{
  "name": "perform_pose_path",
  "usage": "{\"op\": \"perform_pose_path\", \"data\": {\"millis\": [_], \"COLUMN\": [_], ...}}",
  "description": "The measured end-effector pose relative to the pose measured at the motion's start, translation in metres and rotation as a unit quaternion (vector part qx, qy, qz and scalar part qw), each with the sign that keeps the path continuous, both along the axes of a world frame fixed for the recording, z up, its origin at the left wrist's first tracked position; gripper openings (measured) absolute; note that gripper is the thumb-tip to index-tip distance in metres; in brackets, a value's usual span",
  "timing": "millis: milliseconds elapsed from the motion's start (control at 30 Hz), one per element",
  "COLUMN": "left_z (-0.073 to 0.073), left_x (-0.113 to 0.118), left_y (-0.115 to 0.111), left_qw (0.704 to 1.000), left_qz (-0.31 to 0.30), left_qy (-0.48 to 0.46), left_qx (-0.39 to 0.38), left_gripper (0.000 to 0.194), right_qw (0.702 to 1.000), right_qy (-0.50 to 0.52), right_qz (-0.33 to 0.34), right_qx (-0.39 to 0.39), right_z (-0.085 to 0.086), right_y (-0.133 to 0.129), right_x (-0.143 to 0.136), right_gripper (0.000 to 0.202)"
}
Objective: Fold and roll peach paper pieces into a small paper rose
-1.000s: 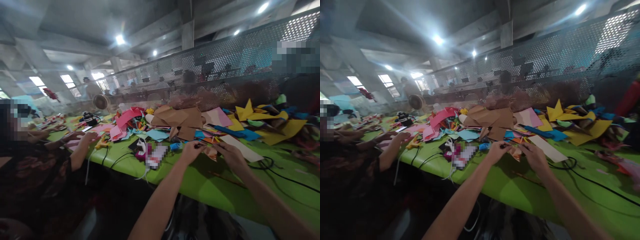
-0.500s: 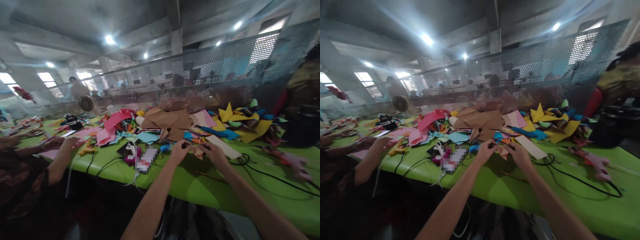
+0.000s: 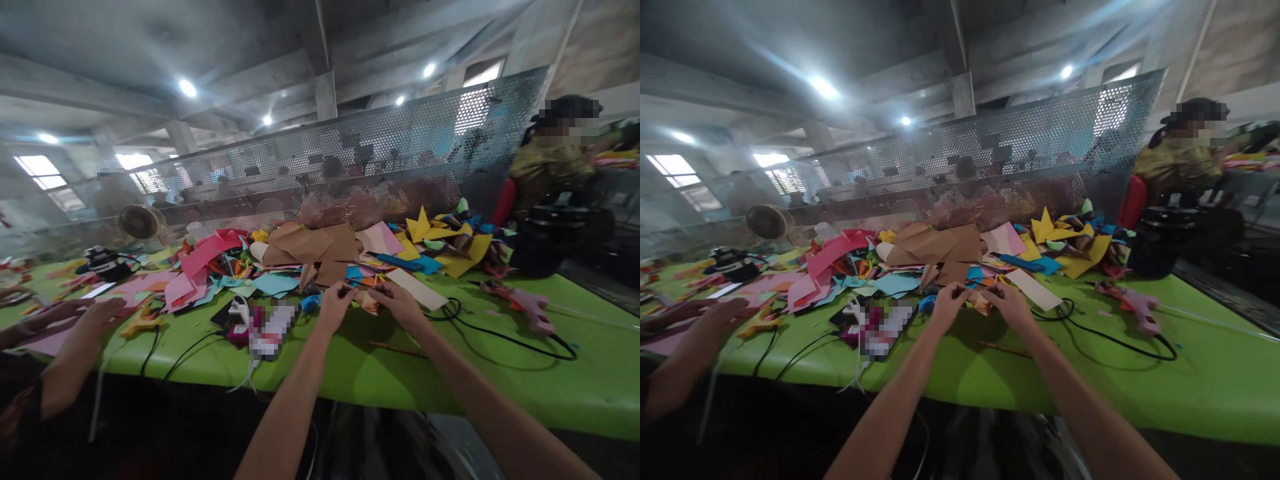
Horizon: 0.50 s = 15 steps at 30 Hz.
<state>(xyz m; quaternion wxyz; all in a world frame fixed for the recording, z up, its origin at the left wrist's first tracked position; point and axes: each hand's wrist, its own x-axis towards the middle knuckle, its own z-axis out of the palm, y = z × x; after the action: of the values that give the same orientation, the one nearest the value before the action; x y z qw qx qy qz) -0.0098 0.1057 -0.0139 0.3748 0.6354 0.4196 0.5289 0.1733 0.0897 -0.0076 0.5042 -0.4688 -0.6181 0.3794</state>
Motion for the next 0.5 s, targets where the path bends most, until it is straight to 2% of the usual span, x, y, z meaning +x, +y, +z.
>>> {"op": "perform_pose_path", "data": {"millis": [267,400,500], "left_z": [0.005,0.013,0.017], "left_x": [0.004,0.005,0.005], "left_y": [-0.006,-0.015,-0.022], "left_qw": [0.994,0.984,0.975], "left_qz": [-0.068,-0.125,-0.172], "left_qy": [-0.061,-0.072,-0.064], "left_qx": [-0.064,-0.102,-0.121], "left_gripper": [0.026,0.025,0.033], "right_qw": [0.992,0.984,0.981], "right_qy": [0.119,0.164,0.181], "right_qz": [0.015,0.022,0.015], "right_qx": [-0.046,-0.066,-0.075], "right_z": [0.009,0.012,0.012], "right_y": [-0.004,-0.009,-0.009], "right_x": [-0.003,-0.001,0.001], "right_gripper": [0.028,0.034,0.030]}}
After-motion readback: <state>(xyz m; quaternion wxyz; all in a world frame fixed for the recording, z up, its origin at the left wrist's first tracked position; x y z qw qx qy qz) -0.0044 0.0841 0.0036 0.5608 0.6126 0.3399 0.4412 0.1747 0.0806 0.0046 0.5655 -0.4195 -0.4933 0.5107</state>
